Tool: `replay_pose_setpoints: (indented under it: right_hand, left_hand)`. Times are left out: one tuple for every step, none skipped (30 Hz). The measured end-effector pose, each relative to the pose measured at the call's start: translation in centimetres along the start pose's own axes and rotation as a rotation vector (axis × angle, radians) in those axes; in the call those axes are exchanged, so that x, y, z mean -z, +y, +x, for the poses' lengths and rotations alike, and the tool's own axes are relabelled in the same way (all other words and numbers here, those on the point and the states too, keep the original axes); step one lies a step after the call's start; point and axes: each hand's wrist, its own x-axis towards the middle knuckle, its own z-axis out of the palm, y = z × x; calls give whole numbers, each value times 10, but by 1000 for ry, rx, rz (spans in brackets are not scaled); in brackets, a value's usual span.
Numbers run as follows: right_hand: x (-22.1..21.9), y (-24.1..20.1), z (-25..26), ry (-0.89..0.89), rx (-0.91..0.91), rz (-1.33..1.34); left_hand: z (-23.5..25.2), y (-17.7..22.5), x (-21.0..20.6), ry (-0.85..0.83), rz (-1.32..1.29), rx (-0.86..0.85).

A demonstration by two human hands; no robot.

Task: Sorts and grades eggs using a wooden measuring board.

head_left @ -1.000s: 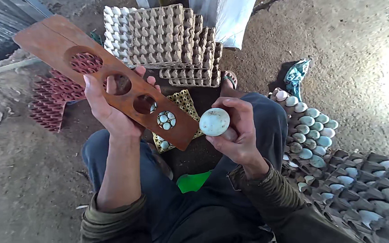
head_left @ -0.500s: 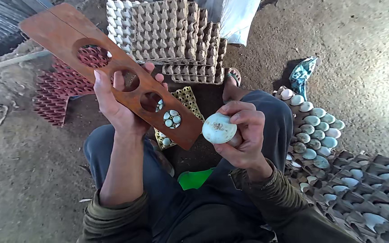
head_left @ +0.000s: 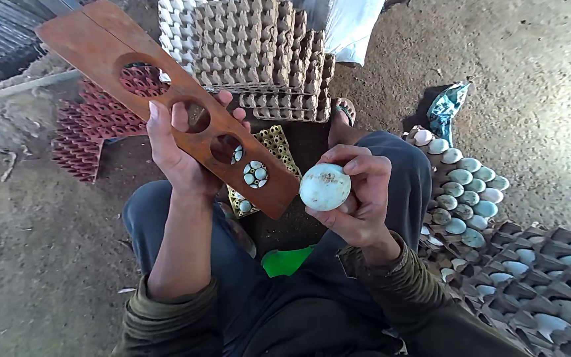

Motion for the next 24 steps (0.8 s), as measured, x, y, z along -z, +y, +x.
replay_pose_setpoints:
  right_hand:
    - [0, 0, 0, 4, -4, 17]
    - [0, -1, 0, 5, -12, 41]
    - [1, -2, 0, 2, -28, 77]
    - [2, -2, -1, -2, -49, 126]
    - [3, -4, -1, -7, -77, 193]
    - [4, -5, -2, -8, -109, 279]
    - [5, -6, -2, -13, -144, 372]
    - [7, -7, -3, -18, -180, 457]
    - [8, -9, -4, -18, -217, 533]
    - [9, -11, -5, -16, -246, 592]
    - [10, -13, -6, -16, -267, 638]
    - [11, -15, -7, -17, -281, 676]
    - [12, -16, -8, -17, -291, 710]
    - [12, -18, -9, -19, -295, 741]
    - [12, -19, -10, -22, -293, 772]
    - [11, -21, -11, -18, -295, 801]
    - [11, -24, -13, -10, -299, 825]
    - [12, -26, -15, 4, -303, 853]
    - [16, -29, -18, 17, -301, 886]
    - [21, -32, -22, 40, -297, 899]
    - [29, -37, -28, 76, -303, 880]
    - [40, -44, -35, 154, -334, 816]
    - [52, -51, -44, 265, -385, 698]
    - [68, -57, -54, 392, -438, 548]
  left_hand:
    - [0, 0, 0, -6, 13, -5]
    - [0, 0, -1, -5, 18, -11]
    - [0, -1, -2, -7, 16, -15]
    - [0, 0, -2, -17, 25, -14]
    - [0, 0, -2, -25, 30, -12]
    - [-1, 0, -2, -36, 38, -9]
    - [0, 0, -1, -46, 55, -6]
    - [0, -1, -2, -41, 54, -3]
    - [0, -1, -3, -35, 63, 3]
    - [0, -2, -4, -41, 85, 11]
    - [0, -2, -5, -54, 110, 27]
    - [1, -3, -6, -61, 124, 37]
    - [2, -6, -8, -69, 131, 41]
    - [5, -8, -9, -85, 141, 38]
    - [7, -11, -10, -110, 147, 28]
    - [9, -15, -11, -131, 156, 21]
    - [11, -18, -10, -156, 171, 26]
    - [13, -20, -9, -179, 194, 43]
    - [17, -24, -7, -207, 227, 59]
    - [21, -28, -7, -227, 264, 69]
    - [25, -32, -5, -240, 288, 81]
    - [29, -37, -3, -251, 300, 96]
    - [31, -40, -3, -238, 303, 108]
    - [31, -43, -5, -202, 295, 122]
